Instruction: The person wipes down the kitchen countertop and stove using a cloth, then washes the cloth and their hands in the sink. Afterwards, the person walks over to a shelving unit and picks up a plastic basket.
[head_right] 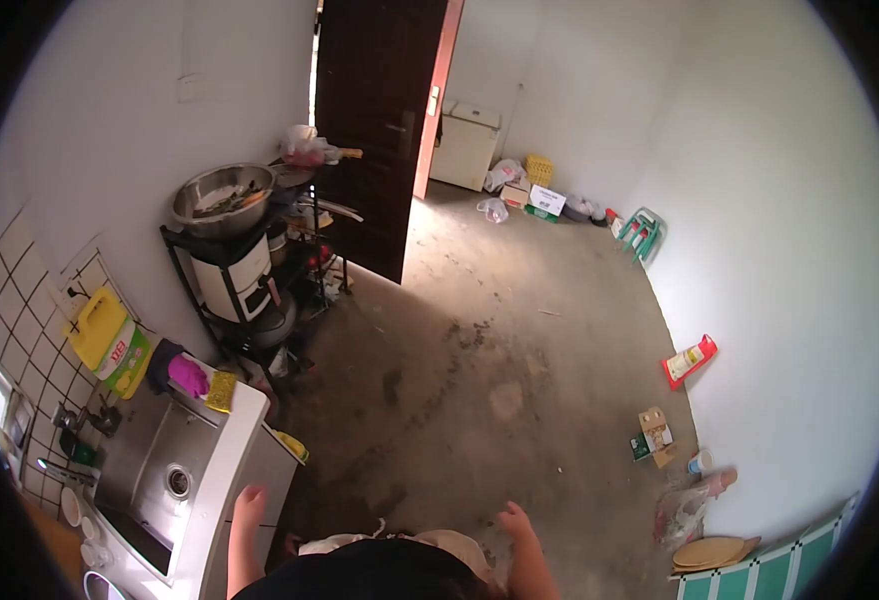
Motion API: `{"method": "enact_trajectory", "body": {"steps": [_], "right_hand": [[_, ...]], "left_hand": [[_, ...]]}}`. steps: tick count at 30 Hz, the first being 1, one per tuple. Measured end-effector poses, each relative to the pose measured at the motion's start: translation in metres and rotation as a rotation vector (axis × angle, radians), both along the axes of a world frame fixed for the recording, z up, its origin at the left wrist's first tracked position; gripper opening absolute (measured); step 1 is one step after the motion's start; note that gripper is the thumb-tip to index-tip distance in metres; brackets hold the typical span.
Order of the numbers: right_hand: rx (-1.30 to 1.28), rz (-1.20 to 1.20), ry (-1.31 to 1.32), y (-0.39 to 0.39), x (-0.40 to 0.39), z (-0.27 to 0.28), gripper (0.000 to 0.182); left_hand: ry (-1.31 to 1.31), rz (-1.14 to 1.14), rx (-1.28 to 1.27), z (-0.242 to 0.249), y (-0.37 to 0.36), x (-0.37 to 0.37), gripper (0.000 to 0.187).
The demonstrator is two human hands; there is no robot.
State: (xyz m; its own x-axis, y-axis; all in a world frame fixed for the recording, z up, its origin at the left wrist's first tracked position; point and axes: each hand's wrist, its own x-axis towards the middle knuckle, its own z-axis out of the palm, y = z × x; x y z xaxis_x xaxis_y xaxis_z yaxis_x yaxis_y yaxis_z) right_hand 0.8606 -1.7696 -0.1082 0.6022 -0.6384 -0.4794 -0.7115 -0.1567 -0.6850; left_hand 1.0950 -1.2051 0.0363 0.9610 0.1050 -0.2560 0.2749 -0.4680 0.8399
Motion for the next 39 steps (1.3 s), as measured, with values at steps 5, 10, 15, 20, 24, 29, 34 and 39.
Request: {"method": "enact_trajectory", "body": {"steps": [5,10,15,20,24,29,34,39], "right_hand": [[0.023,-0.345,0.272,-0.057,-0.135,-0.034,0.039],[0.026,-0.351,0.457,-0.024,-0.265,-0.073,0.048],[0.335,-0.861,0.551,0.167,-0.339,-0.062,0.042],[0.508,-0.935,0.534,0.272,-0.328,-0.040,0.040],[0.435,-0.599,0.723,0.310,-0.321,-0.024,0.041],[0.362,-1.212,0.449,0.351,-0.265,0.045,0.052],[0.460,-1.290,0.356,0.413,-0.292,0.030,0.055],[0.602,-1.277,0.405,0.511,-0.348,-0.035,0.039]], "left_hand": [[-0.155,-0.315,0.000,0.057,-0.116,0.043,0.033],[-0.155,-0.467,-0.061,0.045,-0.150,0.057,0.030],[-0.053,-0.772,0.145,-0.025,-0.152,0.091,0.026],[-0.038,-1.085,0.125,-0.069,-0.203,0.169,0.028],[0.173,-1.313,0.319,0.012,-0.254,0.145,0.048],[-0.030,-1.368,0.107,-0.013,-0.313,0.136,0.025],[0.005,-1.554,0.112,-0.023,-0.360,0.079,0.026],[0.110,-1.765,0.186,-0.002,-0.401,-0.031,0.030]]}}
